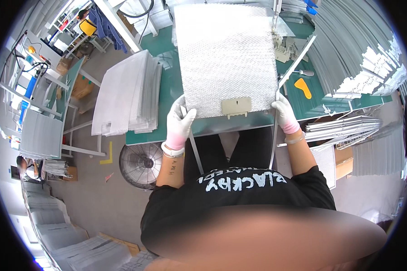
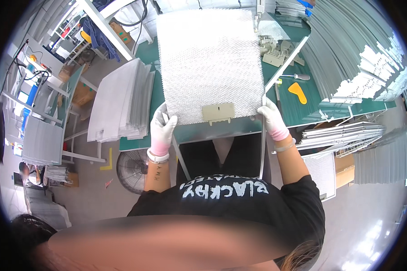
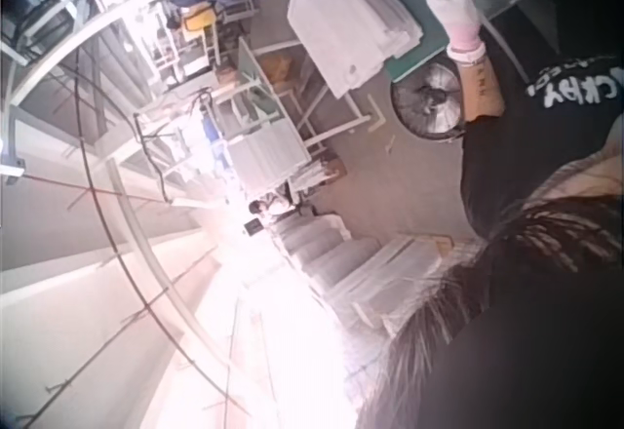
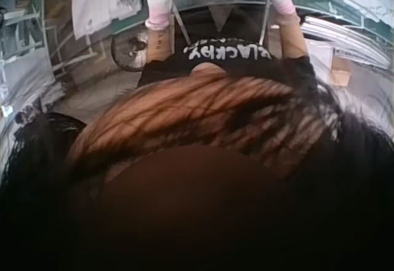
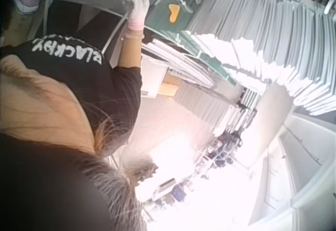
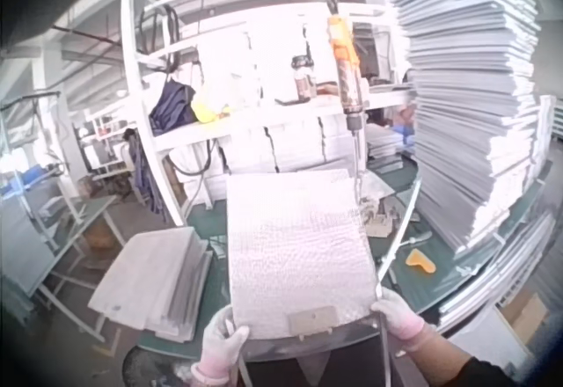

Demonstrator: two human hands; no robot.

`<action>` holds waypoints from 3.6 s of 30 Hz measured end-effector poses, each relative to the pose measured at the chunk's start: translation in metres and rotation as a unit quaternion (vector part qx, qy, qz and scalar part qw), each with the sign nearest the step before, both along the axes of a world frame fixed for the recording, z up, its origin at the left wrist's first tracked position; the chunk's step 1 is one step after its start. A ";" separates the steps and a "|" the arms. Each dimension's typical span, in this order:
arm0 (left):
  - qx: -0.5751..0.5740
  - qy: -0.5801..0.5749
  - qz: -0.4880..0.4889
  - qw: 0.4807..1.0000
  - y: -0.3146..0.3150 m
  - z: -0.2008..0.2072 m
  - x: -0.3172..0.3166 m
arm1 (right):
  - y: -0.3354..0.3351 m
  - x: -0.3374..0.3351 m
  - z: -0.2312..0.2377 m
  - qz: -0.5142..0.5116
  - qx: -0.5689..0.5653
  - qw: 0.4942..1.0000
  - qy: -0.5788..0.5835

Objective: Assembling metal frames onto mesh filter pads using a power drill and hammer at a factory workstation.

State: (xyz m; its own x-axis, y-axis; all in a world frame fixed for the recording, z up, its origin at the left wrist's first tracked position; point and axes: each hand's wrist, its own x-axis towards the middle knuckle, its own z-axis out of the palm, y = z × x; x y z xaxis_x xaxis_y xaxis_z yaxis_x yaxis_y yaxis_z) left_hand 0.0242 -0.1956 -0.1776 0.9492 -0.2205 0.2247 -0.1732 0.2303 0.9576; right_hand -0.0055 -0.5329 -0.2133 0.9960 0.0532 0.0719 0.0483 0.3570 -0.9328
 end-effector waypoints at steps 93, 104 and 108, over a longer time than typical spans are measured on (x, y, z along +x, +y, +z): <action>-0.024 -0.178 0.193 0.965 -0.001 0.088 0.094 | 0.042 0.065 0.119 -0.334 -0.150 0.897 -0.247; 0.090 -0.067 0.087 0.990 0.018 -0.037 0.094 | 0.023 0.065 0.002 -0.238 -0.309 0.909 -0.147; 0.083 -0.057 0.081 0.992 0.014 -0.062 0.079 | 0.033 0.056 -0.033 -0.258 -0.306 0.904 -0.148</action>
